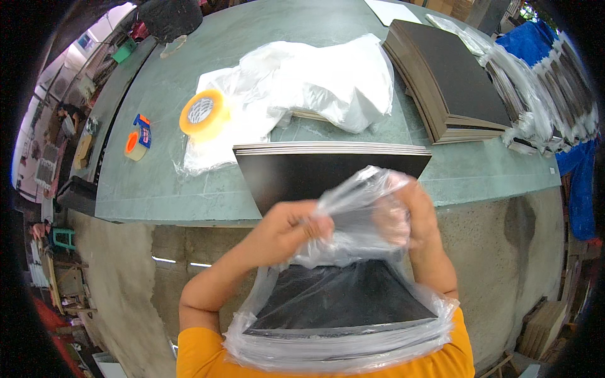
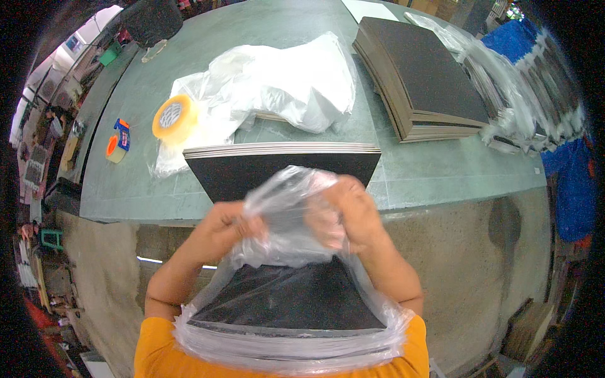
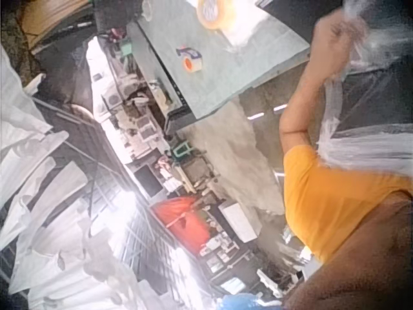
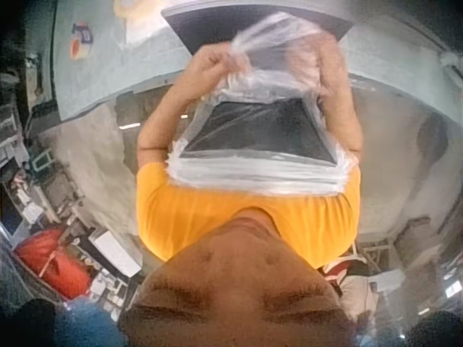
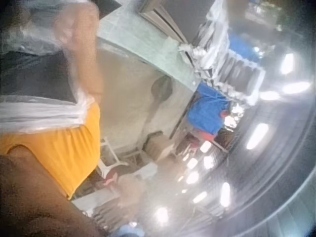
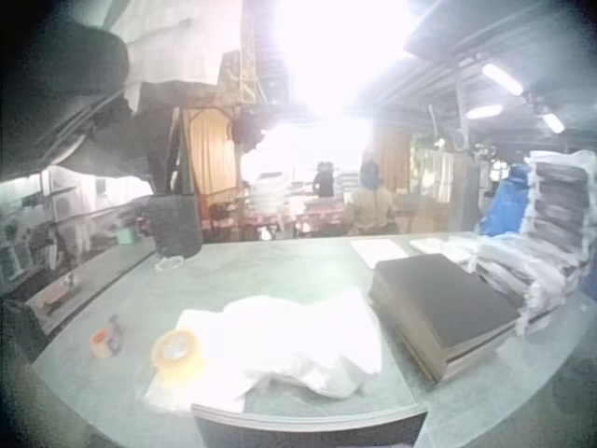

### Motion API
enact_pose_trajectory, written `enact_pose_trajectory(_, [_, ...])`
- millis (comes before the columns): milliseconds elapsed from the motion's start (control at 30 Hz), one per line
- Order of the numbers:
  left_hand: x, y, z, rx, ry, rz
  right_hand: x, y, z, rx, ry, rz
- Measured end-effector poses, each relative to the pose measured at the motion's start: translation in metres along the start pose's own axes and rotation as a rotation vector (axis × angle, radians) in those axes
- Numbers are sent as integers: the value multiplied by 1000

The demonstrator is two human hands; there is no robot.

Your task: The person wraps individual black books in clear plastic sleeves, sliding each book into a bag and folding the excess plastic over the opening before placing it onto a stack.

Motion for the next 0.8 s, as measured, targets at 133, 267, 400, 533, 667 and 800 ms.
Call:
enact_pose_trajectory(133, [-11, 11, -5, -83, -48, 481, 61, 62, 2, 325, -675, 758])
enact_pose_trajectory(267, [-4, -2, 3, 1, -505, -4, 57, 14, 14, 210, -379, 287])
enact_pose_trajectory(400, [-20, 5, 20, 176, -588, -46, 24, 47, 24, 849, -710, 1204])
enact_pose_trajectory(533, [9, 2, 39, 128, -709, -808, -27, 38, 40, 357, -438, 2245])
enact_pose_trajectory(667, [-6, -66, 52, -31, -626, -1459, -7, 13, 48, 733, -208, 2090])
enact_pose_trajectory(800, [-21, -26, 52, -88, -389, -905, 25, -86, 51, -381, 714, 1539])
Point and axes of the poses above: each hand's wrist, its own z-axis away from the middle knuckle, its own x-axis out of the palm, y = z × x, the point moved 6 cm from there along -z, towards the middle knuckle, and after that the axes turned 11 degrees about -z, right-handed, at the moved point
